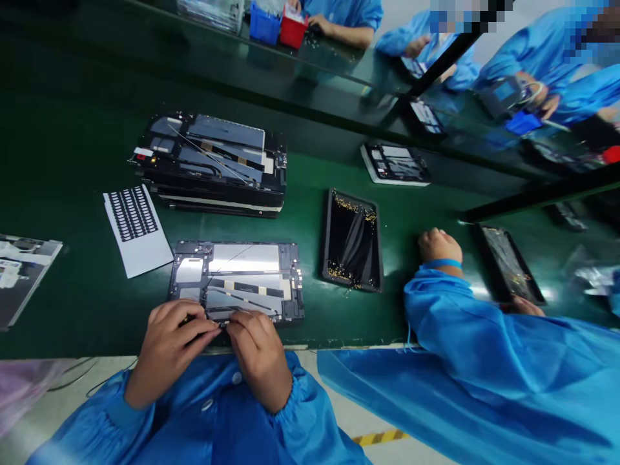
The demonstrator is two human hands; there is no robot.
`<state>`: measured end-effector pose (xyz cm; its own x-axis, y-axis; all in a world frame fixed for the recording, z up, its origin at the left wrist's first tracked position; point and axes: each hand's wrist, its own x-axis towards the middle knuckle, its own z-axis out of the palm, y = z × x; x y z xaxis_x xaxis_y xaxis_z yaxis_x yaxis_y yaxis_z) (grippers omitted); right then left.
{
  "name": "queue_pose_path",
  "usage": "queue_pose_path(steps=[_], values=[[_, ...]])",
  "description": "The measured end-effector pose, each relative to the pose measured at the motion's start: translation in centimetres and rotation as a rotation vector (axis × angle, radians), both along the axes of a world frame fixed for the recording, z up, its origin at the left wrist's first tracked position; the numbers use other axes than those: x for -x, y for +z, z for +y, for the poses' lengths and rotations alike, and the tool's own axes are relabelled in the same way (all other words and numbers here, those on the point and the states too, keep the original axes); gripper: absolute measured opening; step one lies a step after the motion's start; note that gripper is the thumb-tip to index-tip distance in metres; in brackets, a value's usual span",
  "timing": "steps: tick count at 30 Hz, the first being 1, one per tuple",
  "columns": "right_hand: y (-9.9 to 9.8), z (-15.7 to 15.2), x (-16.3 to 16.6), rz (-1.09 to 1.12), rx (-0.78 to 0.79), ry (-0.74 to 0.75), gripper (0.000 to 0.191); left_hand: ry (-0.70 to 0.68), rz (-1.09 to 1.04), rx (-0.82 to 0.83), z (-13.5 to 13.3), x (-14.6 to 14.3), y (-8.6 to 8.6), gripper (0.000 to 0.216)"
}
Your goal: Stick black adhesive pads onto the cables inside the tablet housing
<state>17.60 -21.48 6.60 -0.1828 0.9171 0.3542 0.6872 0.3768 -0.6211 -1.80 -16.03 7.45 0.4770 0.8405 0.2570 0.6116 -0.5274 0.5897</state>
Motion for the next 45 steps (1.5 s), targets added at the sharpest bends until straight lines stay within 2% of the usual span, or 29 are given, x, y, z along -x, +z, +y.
queue_pose_path(steps=[5, 10, 13, 16, 19, 23, 25, 28, 32, 36, 38, 40, 42, 45], values=[[-1.7, -0.8, -0.4, -0.118, -0.18, 0.052, 0.047, -0.086, -0.106, -0.006, 0.1, 1.5, -0.5, 0.015], [-1.5, -0.7, 0.0, -0.187, -0.225, 0.061, 0.037, 0.047, -0.312, -0.077, -0.6, 2.5, -0.5, 0.022], [-0.6, -0.5, 0.3, -0.256, -0.221, 0.06, 0.03, 0.121, -0.246, -0.149, 0.1, 3.9, 0.2, 0.023], [0.6, 0.6, 0.2, -0.214, -0.183, 0.112, 0.029, 0.252, -0.053, -0.194, 2.9, 6.6, 1.2, 0.023], [2.4, 3.8, 0.7, -0.121, -0.087, 0.267, 0.028, 0.322, 0.114, -0.161, 7.3, 9.8, 1.6, 0.037], [4.3, 10.9, 4.2, -0.164, -0.016, 0.481, 0.017, 0.194, 0.237, 0.052, 11.7, 12.8, 0.3, 0.063], [4.3, 14.7, 6.8, -0.234, 0.01, 0.506, 0.012, 0.171, 0.226, 0.116, 12.4, 13.3, -0.7, 0.069], [3.5, 19.3, 10.5, -0.341, 0.069, 0.506, 0.009, 0.182, 0.192, 0.125, 12.3, 13.4, -1.6, 0.076], [1.9, 22.2, 13.5, -0.385, 0.104, 0.521, 0.007, 0.181, 0.172, 0.124, 12.1, 13.4, -1.8, 0.083], [0.7, 23.2, 15.1, -0.398, 0.135, 0.52, 0.012, 0.185, 0.174, 0.122, 12.2, 13.4, -1.9, 0.083], [1.0, 23.5, 15.5, -0.386, 0.151, 0.524, 0.011, 0.186, 0.178, 0.122, 12.3, 13.4, -1.9, 0.084], [2.2, 23.3, 15.2, -0.363, 0.16, 0.532, 0.008, 0.186, 0.182, 0.124, 12.3, 13.4, -1.9, 0.085], [4.4, 22.1, 13.6, -0.273, 0.149, 0.526, 0.007, 0.187, 0.187, 0.121, 12.3, 13.5, -1.9, 0.083], [7.5, 17.6, 7.7, 0.057, 0.1, 0.43, 0.012, 0.164, 0.177, 0.096, 12.3, 13.8, -1.7, 0.073]])
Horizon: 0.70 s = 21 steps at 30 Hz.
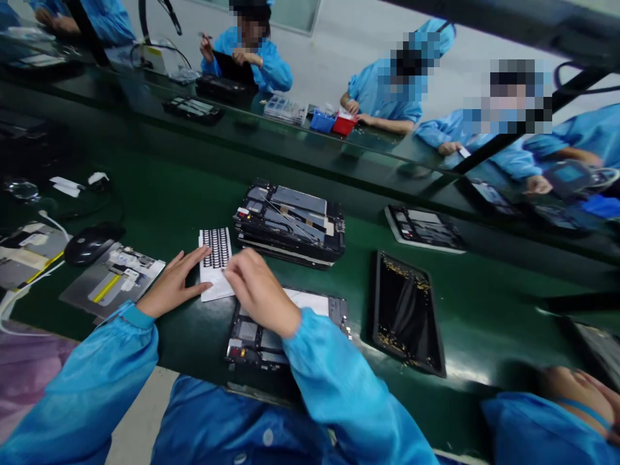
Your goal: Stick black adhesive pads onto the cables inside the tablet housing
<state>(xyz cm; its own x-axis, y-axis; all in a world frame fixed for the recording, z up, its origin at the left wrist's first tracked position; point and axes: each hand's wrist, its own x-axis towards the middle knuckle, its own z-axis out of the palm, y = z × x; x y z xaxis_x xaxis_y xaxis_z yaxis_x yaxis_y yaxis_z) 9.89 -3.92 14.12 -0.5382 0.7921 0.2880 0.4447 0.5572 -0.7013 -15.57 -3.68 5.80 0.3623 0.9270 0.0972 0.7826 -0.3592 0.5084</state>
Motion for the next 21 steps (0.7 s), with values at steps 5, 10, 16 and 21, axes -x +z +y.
queue_pose_path(steps=[5, 10, 16, 21], values=[[-2.5, -10.9, -12.9, 0.08, 0.039, -0.68, 0.013, 0.074, -0.162, -0.216, -0.6, -0.3, 1.5, 0.048], [-8.7, -17.2, -16.9, 0.164, 0.279, -0.911, 0.022, 0.138, -0.276, -0.413, -3.9, -4.9, 4.3, 0.035], [-6.7, -16.6, -14.3, 0.087, 0.181, -0.739, 0.011, -0.171, -0.2, -0.313, -10.3, -13.0, 5.4, 0.035], [-4.9, -17.0, -13.5, -0.138, -0.034, -0.522, 0.011, -0.27, -0.2, -0.181, -12.6, -17.2, 3.5, 0.016]])
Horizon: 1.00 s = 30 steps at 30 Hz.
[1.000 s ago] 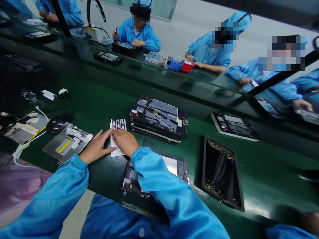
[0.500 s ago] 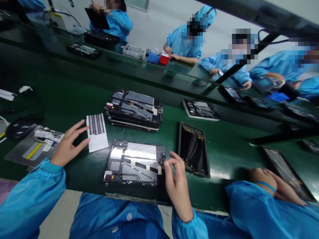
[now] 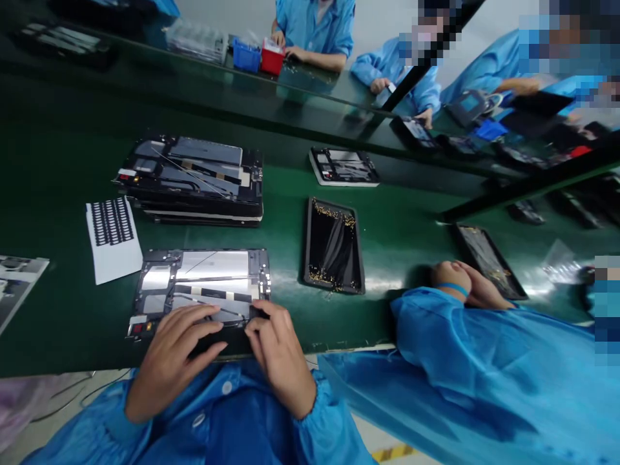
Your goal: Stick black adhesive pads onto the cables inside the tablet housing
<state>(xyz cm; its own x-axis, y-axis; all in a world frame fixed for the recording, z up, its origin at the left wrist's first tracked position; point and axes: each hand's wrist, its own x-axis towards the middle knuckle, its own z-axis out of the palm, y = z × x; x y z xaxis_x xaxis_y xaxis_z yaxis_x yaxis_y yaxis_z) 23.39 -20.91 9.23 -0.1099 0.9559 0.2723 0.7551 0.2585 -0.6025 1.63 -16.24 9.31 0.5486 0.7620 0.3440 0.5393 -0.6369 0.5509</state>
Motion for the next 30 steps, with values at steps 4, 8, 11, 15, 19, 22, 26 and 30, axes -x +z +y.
queue_pose_path(steps=[4, 8, 11, 15, 19, 22, 26, 30], values=[[-1.0, -0.3, 0.6, -0.075, -0.005, 0.091, 0.011, 0.039, -0.012, 0.042, -0.1, -1.2, -1.3, 0.007], [-1.7, -0.2, 0.8, -0.127, 0.014, 0.081, 0.009, 0.038, -0.014, 0.034, -0.1, -1.3, -1.7, 0.007], [-1.7, -0.1, 0.7, -0.144, 0.029, 0.093, 0.008, 0.041, -0.015, 0.036, -0.1, -1.2, -1.8, 0.008], [-1.5, 0.0, 0.6, -0.176, 0.021, 0.1, 0.008, 0.044, -0.01, 0.032, 0.0, -1.3, -1.9, 0.01], [-1.3, 0.0, 0.8, -0.196, 0.026, 0.091, 0.01, 0.046, -0.008, 0.03, 0.1, -1.5, -1.8, 0.013], [-0.9, 0.1, 1.1, -0.22, 0.025, 0.082, 0.012, 0.051, -0.003, 0.02, 0.2, -1.6, -1.6, 0.016], [-0.3, 0.3, 1.4, -0.247, 0.042, 0.084, 0.015, 0.04, 0.03, -0.023, 0.2, -1.9, -1.3, 0.017], [-0.6, 0.3, 0.9, -0.189, 0.023, 0.094, 0.013, 0.019, 0.068, -0.035, 0.2, -1.8, -1.4, 0.018]])
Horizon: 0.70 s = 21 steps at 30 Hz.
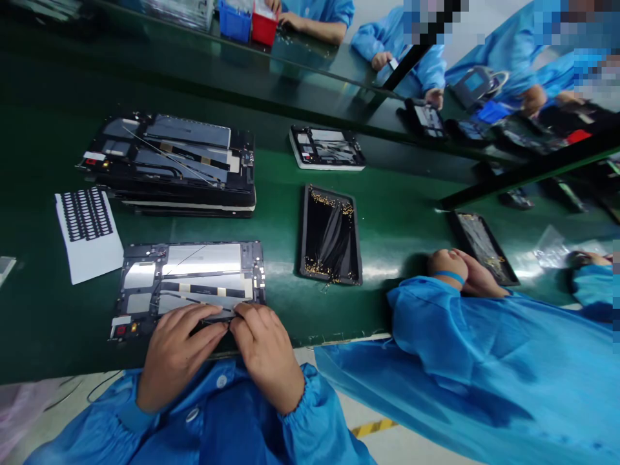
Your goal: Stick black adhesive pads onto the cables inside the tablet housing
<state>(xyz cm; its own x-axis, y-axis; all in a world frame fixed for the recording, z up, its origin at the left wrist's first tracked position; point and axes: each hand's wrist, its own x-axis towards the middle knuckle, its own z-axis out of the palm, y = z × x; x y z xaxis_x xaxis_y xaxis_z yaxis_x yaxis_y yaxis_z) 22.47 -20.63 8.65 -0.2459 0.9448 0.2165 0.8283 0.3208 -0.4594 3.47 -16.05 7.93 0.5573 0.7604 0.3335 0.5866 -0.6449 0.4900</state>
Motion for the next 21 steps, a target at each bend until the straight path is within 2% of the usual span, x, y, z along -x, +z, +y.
queue_pose_path(steps=[6, 15, 21], values=[[-1.1, -0.6, -1.2, 0.287, -0.045, -0.04, 0.017, -0.014, -0.005, 0.046, 0.0, -0.1, -0.1, 0.016], [-1.1, -0.3, -0.8, 0.263, -0.069, -0.085, 0.015, 0.041, -0.028, 0.059, 0.2, -1.2, 0.0, 0.014], [-1.0, -0.3, -0.8, 0.239, -0.023, -0.09, 0.014, 0.042, -0.033, 0.037, 0.1, -1.1, -0.2, 0.012]])
